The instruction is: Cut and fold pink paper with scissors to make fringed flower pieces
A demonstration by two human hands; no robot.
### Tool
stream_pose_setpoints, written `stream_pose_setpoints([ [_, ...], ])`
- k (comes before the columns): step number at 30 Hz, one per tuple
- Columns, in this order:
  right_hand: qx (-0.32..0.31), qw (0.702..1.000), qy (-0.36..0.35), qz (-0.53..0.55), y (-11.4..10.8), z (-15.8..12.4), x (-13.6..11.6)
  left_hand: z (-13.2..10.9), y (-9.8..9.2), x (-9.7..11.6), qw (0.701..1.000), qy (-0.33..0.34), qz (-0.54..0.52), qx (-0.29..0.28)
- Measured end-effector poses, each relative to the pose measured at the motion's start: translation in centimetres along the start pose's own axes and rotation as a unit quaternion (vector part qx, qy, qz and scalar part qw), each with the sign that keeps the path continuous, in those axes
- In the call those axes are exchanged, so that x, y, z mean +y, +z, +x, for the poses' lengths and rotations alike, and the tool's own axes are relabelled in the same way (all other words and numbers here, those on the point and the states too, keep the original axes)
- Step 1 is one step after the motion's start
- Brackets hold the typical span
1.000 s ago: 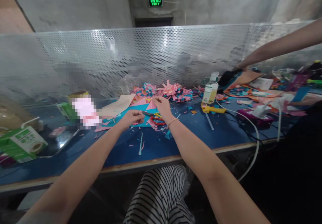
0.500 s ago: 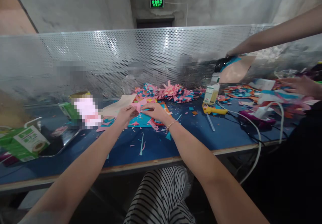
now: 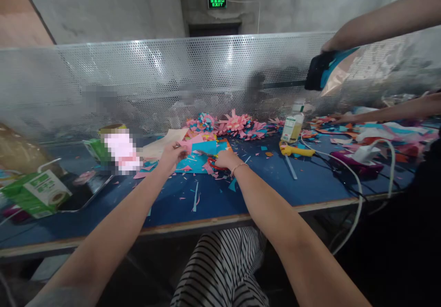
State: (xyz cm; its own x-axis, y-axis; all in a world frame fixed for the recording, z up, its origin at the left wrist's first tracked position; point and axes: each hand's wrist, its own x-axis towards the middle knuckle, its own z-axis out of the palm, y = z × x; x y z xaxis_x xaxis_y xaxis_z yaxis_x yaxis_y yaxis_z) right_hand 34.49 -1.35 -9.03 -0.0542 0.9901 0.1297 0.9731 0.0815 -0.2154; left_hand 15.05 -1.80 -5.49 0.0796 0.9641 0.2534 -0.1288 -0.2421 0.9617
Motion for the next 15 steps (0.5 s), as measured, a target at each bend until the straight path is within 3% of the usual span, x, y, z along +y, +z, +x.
stream_pose_setpoints([
  [2, -0.015, 1.000, 0.016, -0.002, -0.2, 0.2, 0.2, 0.0, -0.1, 0.1, 1.000, 0.000, -0.020, -0.002],
  [6, 0.017, 0.996, 0.033, 0.080, -0.8, 0.3, 0.0, -0.1, -0.2, 0.6, 0.997, -0.023, -0.078, 0.012],
  [9, 0.043, 0.981, -0.015, 0.189, -1.2, -0.2, -0.9, -0.2, -0.2, 1.0, 0.991, -0.039, -0.121, 0.031],
  [11, 0.064, 0.956, -0.064, 0.279, -1.1, -0.8, -1.7, -0.3, -0.2, 1.2, 0.988, -0.039, -0.143, 0.037],
  [15, 0.077, 0.877, -0.121, 0.458, -0.3, -1.8, -3.1, -0.3, -0.2, 1.4, 0.982, -0.026, -0.179, 0.052],
])
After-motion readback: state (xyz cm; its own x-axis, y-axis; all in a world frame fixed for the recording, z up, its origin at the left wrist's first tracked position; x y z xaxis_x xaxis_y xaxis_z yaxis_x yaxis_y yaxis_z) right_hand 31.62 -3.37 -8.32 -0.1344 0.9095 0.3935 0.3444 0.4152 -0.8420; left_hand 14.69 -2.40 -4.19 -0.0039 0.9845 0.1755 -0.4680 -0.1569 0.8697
